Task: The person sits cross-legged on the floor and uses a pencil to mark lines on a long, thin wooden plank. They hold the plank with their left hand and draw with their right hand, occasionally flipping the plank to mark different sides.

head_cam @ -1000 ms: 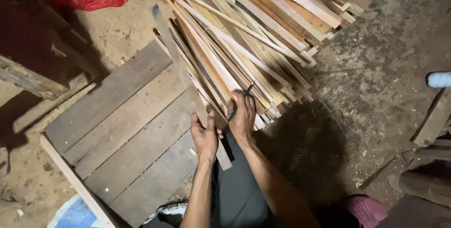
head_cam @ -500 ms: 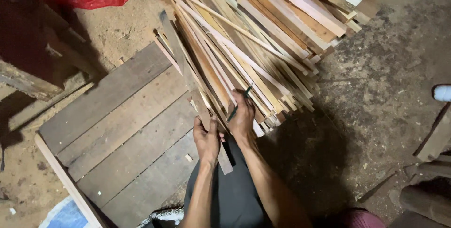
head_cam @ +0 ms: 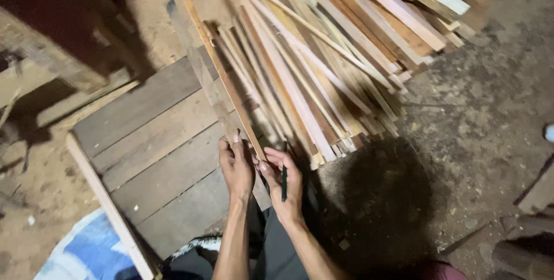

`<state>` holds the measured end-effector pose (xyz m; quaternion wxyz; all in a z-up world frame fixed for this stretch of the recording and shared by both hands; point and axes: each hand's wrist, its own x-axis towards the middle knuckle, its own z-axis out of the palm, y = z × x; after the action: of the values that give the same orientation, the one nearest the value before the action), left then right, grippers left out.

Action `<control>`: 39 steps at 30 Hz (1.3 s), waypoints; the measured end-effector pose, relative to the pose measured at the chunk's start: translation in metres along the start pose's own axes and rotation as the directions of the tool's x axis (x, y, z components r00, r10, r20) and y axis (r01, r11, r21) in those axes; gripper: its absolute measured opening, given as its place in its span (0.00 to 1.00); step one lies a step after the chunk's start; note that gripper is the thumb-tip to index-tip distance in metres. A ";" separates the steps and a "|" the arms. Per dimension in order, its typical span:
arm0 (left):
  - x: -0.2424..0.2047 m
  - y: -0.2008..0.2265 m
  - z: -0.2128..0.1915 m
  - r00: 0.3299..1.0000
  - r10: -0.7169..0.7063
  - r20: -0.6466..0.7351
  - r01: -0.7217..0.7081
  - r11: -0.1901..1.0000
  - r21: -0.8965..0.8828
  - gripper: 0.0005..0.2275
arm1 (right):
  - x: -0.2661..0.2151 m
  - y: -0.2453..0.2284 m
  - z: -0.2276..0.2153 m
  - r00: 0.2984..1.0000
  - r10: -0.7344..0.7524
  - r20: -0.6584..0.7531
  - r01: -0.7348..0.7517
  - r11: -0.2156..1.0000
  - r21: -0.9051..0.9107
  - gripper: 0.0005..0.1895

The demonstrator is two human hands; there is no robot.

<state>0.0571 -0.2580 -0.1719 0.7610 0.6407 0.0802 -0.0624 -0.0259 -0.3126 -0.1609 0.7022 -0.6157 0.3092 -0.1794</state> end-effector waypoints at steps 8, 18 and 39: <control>-0.033 0.051 -0.056 0.990 0.138 -0.034 -0.131 0.979 0.155 0.15 | -0.086 -0.016 0.009 0.973 -0.194 0.123 0.196 0.980 -0.005 0.13; -0.053 0.071 -0.125 0.993 0.121 0.012 -0.120 0.990 -0.069 0.07 | -0.157 -0.029 0.040 0.841 -0.478 0.254 0.537 0.799 -0.272 0.09; -0.092 0.049 -0.182 0.966 0.170 0.196 -0.150 0.983 -0.110 0.15 | -0.123 -0.064 0.109 0.953 -0.127 0.277 0.133 0.991 -0.004 0.17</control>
<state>-0.0310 -0.0710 -0.1362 0.7970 0.5988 -0.0475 -0.0624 -0.0382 -0.1638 -0.0669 0.7182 -0.6615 0.1692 -0.1342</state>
